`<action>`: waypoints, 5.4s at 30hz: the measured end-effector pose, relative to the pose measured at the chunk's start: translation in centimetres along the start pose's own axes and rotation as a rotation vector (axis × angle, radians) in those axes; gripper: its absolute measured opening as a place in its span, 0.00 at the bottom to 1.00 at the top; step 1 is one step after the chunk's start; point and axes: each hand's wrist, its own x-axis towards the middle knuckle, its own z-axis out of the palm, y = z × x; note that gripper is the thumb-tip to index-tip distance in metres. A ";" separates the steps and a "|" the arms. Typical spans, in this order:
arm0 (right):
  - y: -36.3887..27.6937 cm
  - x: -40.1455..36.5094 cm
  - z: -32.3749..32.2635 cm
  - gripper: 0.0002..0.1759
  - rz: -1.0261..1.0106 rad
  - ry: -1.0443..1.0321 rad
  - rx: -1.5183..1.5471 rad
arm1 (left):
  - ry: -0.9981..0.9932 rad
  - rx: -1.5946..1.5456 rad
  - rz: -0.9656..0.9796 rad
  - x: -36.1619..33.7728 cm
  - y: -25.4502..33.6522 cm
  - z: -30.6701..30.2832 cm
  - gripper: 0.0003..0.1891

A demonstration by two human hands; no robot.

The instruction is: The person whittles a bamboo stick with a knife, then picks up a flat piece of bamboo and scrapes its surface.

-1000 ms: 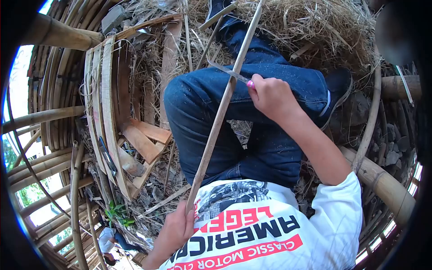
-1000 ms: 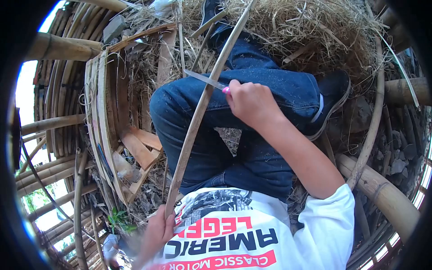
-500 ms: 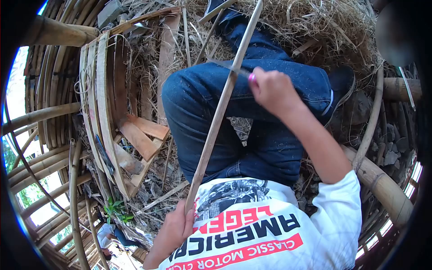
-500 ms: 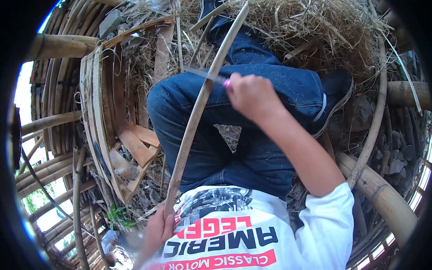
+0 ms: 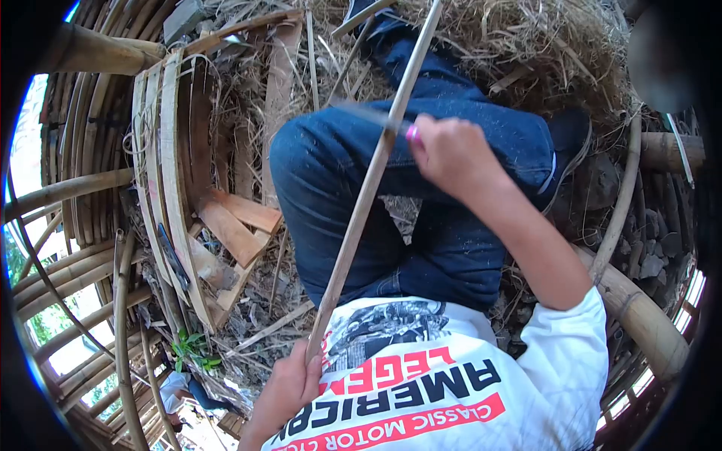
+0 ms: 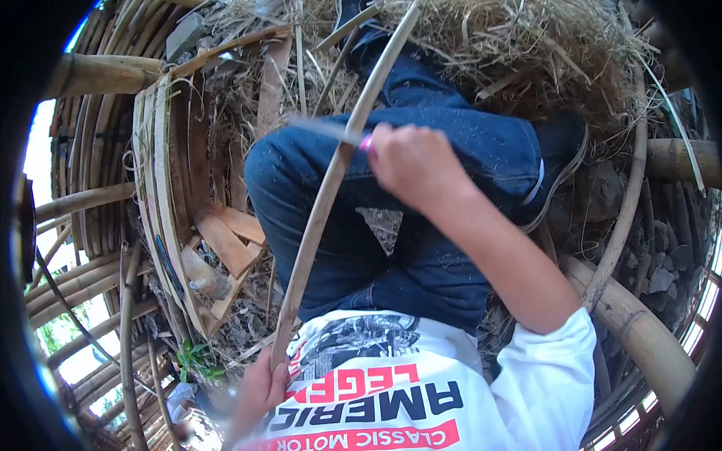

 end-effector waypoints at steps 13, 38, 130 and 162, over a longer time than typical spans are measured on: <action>3.3 2.8 -0.2 0.17 0.055 0.076 -0.124 | 0.035 0.009 0.015 -0.2 -0.1 0.1 0.10; -2.9 -8.4 2.2 0.06 0.283 0.252 0.923 | 0.117 -0.080 -0.018 2.4 0.8 -0.7 0.09; -8.3 -9.6 -0.4 0.19 -0.206 -0.099 0.217 | 0.213 0.215 0.230 3.0 1.1 1.8 0.11; -9.5 -10.4 -1.0 0.20 -0.095 -0.195 0.147 | 0.171 0.211 0.195 3.2 0.3 2.2 0.12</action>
